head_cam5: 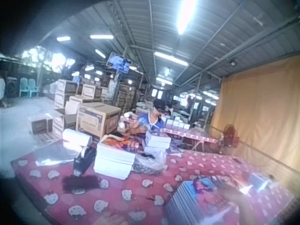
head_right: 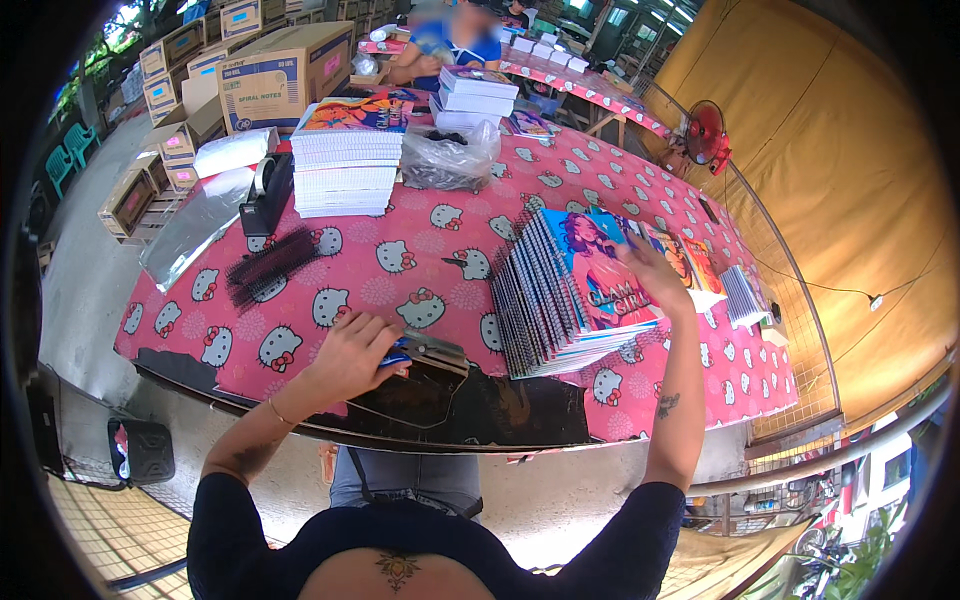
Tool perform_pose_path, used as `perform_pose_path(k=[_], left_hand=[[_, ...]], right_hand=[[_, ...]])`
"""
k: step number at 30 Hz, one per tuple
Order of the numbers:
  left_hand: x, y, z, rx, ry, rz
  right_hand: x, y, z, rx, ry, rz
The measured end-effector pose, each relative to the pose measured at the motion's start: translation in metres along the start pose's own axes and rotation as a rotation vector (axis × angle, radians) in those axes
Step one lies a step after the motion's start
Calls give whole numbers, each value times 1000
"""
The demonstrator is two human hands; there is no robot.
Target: The person manually inserts spiral coils into the pre-punched holes of stacks of paper and covers to assemble notebooks, then stacks the finished notebooks on a table.
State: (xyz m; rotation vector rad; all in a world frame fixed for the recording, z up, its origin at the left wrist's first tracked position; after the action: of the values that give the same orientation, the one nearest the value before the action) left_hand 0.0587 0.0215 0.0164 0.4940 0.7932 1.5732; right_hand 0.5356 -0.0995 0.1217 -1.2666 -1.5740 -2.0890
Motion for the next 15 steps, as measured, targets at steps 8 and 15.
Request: perform_pose_path(k=[8, 15], left_hand=[[80, 20, -11, -238, 159, 422], [27, 12, -20, -342, 655, -475]], right_hand=[[-45, -87, -18, 143, -133, 1212], [-40, -110, -9, 96, -112, 1138]])
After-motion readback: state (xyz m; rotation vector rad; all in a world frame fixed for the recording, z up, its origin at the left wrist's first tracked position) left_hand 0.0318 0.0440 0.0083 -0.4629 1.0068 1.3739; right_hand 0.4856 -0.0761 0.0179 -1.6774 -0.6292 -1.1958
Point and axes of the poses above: each hand's wrist, its own z-axis towards the middle knuckle, its own y-axis out of the back of the hand, x = y × z, the point moved 2 cm from there along z, towards the middle knuckle, and after that the axes turned 3 degrees about -y, right-handed, at the moved point
